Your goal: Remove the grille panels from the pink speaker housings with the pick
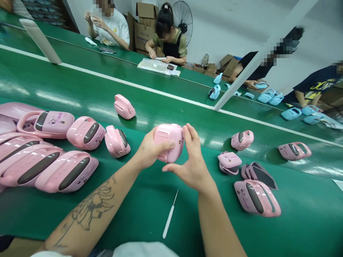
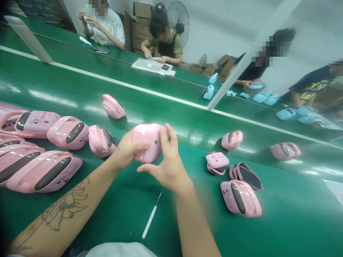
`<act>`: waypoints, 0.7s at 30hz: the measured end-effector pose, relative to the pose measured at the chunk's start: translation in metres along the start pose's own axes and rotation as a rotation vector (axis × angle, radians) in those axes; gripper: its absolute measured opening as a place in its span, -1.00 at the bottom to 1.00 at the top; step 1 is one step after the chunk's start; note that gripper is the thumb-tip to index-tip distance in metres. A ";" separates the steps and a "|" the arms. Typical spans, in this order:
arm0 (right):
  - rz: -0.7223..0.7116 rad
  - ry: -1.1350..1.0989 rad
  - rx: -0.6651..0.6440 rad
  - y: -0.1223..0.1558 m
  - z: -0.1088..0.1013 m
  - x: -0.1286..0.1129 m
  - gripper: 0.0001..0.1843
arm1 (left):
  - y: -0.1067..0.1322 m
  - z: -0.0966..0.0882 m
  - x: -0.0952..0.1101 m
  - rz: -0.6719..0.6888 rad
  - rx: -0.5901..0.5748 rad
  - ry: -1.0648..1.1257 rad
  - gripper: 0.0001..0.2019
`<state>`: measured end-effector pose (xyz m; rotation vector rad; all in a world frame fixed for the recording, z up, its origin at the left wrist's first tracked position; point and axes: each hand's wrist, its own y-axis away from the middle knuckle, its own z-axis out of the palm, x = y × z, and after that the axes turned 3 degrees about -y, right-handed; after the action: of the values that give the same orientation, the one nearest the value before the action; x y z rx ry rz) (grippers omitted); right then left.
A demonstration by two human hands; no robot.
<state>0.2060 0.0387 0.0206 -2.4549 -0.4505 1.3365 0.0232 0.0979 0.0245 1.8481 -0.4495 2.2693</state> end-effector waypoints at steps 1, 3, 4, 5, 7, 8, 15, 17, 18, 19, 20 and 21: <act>0.136 -0.112 0.071 -0.003 0.007 0.001 0.29 | -0.002 -0.002 -0.005 0.071 0.025 0.032 -0.17; 0.407 -0.460 0.143 -0.010 0.019 0.000 0.16 | -0.004 -0.003 -0.014 0.212 0.079 0.083 -0.06; 0.508 -0.653 0.110 -0.013 0.023 -0.003 0.15 | -0.003 -0.002 -0.018 0.252 0.082 0.097 0.00; 0.577 -0.824 0.050 -0.016 0.027 -0.005 0.17 | -0.002 -0.001 -0.020 0.268 0.067 0.099 0.06; 0.637 -0.998 -0.002 -0.021 0.031 -0.008 0.17 | 0.002 0.001 -0.022 0.263 -0.019 0.049 0.14; 0.654 -0.995 0.075 -0.023 0.032 -0.008 0.11 | 0.005 0.001 -0.021 0.252 -0.080 -0.008 0.15; 0.693 -0.656 0.701 -0.014 0.033 0.006 -0.05 | 0.013 0.005 0.000 0.125 -0.103 -0.285 0.03; 0.612 -0.562 0.699 -0.010 0.031 0.002 -0.05 | 0.013 0.008 0.004 0.062 -0.050 -0.301 0.05; 0.561 -0.506 0.689 -0.008 0.030 0.000 -0.03 | 0.013 0.009 0.006 0.053 -0.034 -0.291 0.03; 0.512 -0.455 0.676 -0.007 0.030 -0.002 -0.02 | 0.012 0.009 0.007 0.060 -0.035 -0.273 -0.01; 0.472 -0.422 0.667 -0.007 0.030 -0.004 0.00 | 0.012 0.010 0.008 0.082 -0.048 -0.250 -0.07; 0.447 -0.420 0.664 -0.007 0.030 -0.004 0.01 | 0.012 0.010 0.008 0.112 -0.065 -0.223 -0.13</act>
<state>0.1779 0.0468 0.0112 -1.7700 0.4340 1.8142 0.0268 0.0832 0.0329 2.1008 -0.6680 2.0949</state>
